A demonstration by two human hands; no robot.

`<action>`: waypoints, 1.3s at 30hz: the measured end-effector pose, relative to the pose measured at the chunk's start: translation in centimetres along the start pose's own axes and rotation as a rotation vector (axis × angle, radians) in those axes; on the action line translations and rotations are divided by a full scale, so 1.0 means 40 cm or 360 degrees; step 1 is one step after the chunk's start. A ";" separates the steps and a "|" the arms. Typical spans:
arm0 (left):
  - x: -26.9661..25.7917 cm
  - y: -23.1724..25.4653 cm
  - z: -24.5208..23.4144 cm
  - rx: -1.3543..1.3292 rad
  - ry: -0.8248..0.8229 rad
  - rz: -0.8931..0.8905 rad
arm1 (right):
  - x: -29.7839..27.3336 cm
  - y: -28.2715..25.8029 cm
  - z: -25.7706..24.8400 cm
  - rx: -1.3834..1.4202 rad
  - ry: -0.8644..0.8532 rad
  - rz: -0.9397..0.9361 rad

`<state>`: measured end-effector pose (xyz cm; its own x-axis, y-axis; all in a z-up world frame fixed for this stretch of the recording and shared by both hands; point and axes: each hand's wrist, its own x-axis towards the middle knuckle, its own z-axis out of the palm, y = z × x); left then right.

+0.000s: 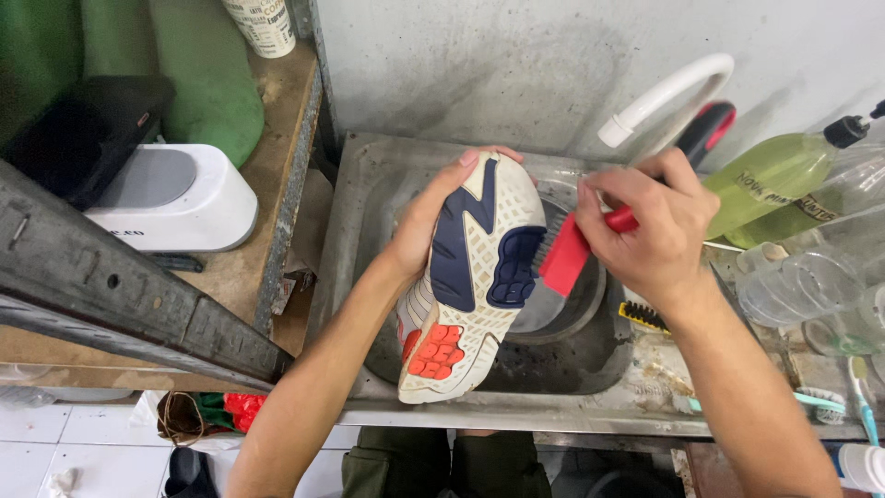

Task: The person scrubs the sole of a sneaker using a red brush and a metal tool over a sink. They wipe the shoe with a gray cloth and continue scrubbing different sections of the sole.

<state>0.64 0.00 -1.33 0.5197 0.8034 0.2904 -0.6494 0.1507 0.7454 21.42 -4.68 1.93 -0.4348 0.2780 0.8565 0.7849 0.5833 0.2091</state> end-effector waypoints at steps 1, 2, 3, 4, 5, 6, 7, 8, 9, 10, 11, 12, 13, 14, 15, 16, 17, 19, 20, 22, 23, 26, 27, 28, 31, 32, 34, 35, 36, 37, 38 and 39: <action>-0.005 0.002 0.007 -0.0002 0.0002 0.0003 | 0.011 0.007 0.007 0.0002 -0.0002 -0.0004; -0.010 0.004 0.014 -0.0010 0.0001 0.0001 | 0.022 0.014 0.015 -0.0108 -0.0012 -0.0111; -0.015 0.007 0.019 -0.0017 -0.0001 -0.0004 | 0.032 0.020 0.023 -0.0217 -0.0021 -0.0217; -0.011 -0.003 0.004 -0.0018 0.0001 -0.0002 | 0.034 0.015 0.020 -0.0216 -0.0022 -0.0219; -0.007 -0.011 -0.011 0.0092 -0.0038 0.0089 | 0.036 0.011 0.017 -0.0215 -0.0171 -0.0317; -0.003 -0.019 -0.027 0.0202 -0.0077 0.0180 | 0.038 0.006 0.015 -0.0213 -0.0320 -0.0416; -0.001 -0.021 -0.028 0.0196 -0.0072 0.0182 | 0.046 0.005 0.014 -0.0209 -0.0325 -0.0421; 0.000 -0.023 -0.029 0.0221 -0.0067 0.0208 | 0.053 0.003 0.013 -0.0192 -0.0359 -0.0449; 0.001 -0.027 -0.030 0.0244 -0.0064 0.0231 | 0.059 0.001 0.011 -0.0175 -0.0395 -0.0476; 0.000 -0.027 -0.031 0.0238 -0.0060 0.0231 | 0.060 0.007 0.011 -0.0173 -0.0402 -0.0479; -0.001 -0.026 -0.031 0.0286 -0.0067 0.0263 | 0.062 0.013 0.011 -0.0223 -0.0391 -0.0505; -0.002 -0.025 -0.031 0.0334 -0.0074 0.0296 | 0.063 0.018 0.011 -0.0273 -0.0380 -0.0531; -0.003 -0.027 -0.035 0.0329 -0.0069 0.0297 | 0.032 0.010 0.020 -0.0269 -0.0384 -0.0534; -0.004 -0.029 -0.039 0.0361 -0.0059 0.0305 | 0.002 0.003 0.028 -0.0200 -0.0349 -0.0536; -0.002 -0.028 -0.042 0.0397 -0.0049 0.0321 | -0.026 -0.002 0.038 -0.0131 -0.0308 -0.0545; 0.000 -0.028 -0.043 0.0397 -0.0044 0.0330 | -0.006 -0.005 0.031 -0.0128 -0.0307 -0.0554; 0.003 -0.030 -0.044 0.0399 -0.0059 0.0319 | 0.011 -0.009 0.024 -0.0102 -0.0316 -0.0630; 0.002 -0.008 -0.033 0.0400 -0.0068 0.0307 | 0.040 -0.006 0.017 -0.0072 -0.0329 -0.0705; -0.001 0.016 -0.022 0.0459 -0.0058 0.0161 | 0.052 0.000 0.018 -0.0156 -0.0210 -0.0647; -0.011 0.011 -0.020 0.0509 -0.0047 -0.0001 | 0.043 -0.015 0.017 -0.0235 -0.0101 -0.0579; -0.007 -0.010 -0.030 0.0436 -0.0069 0.0131 | 0.032 -0.028 0.018 -0.0111 -0.0165 -0.0609; 0.003 -0.035 -0.047 0.0387 -0.0080 0.0276 | -0.008 -0.029 0.026 0.0040 -0.0303 -0.0695; 0.003 -0.038 -0.051 0.0417 -0.0062 0.0283 | -0.026 -0.025 0.029 0.0072 -0.0374 -0.0745; -0.002 -0.032 -0.042 0.0417 -0.0063 0.0278 | -0.024 0.007 0.028 0.0071 -0.0375 -0.0741; -0.018 -0.021 -0.027 0.0384 -0.0174 0.0283 | -0.050 0.051 0.035 -0.0178 -0.0156 -0.0534; -0.022 -0.019 -0.027 0.0374 -0.0139 0.0270 | -0.076 0.037 0.043 -0.0123 -0.0166 -0.0530; -0.007 -0.021 -0.040 0.0374 -0.0112 0.0280 | -0.113 0.021 0.062 -0.0077 -0.0159 -0.0546; 0.004 -0.032 -0.053 0.0414 -0.0112 0.0289 | -0.135 0.009 0.069 -0.0001 -0.0169 -0.0546; 0.015 -0.044 -0.066 0.0453 -0.0112 0.0299 | -0.159 -0.002 0.076 0.0075 -0.0179 -0.0547; 0.005 -0.034 -0.053 0.0454 -0.0112 0.0295 | -0.123 0.028 0.055 0.0075 -0.0180 -0.0543; -0.006 -0.025 -0.039 0.0393 -0.0134 0.0284 | -0.088 0.058 0.034 -0.0044 -0.0160 -0.0473; -0.021 -0.017 -0.024 0.0329 -0.0150 0.0264 | -0.055 0.084 0.011 -0.0157 -0.0148 -0.0396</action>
<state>0.11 -0.21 -2.66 0.4716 0.7486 0.4661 -0.6080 -0.1068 0.7867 24.85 -3.01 0.54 -0.6546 0.2068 0.7271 0.6861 0.5664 0.4566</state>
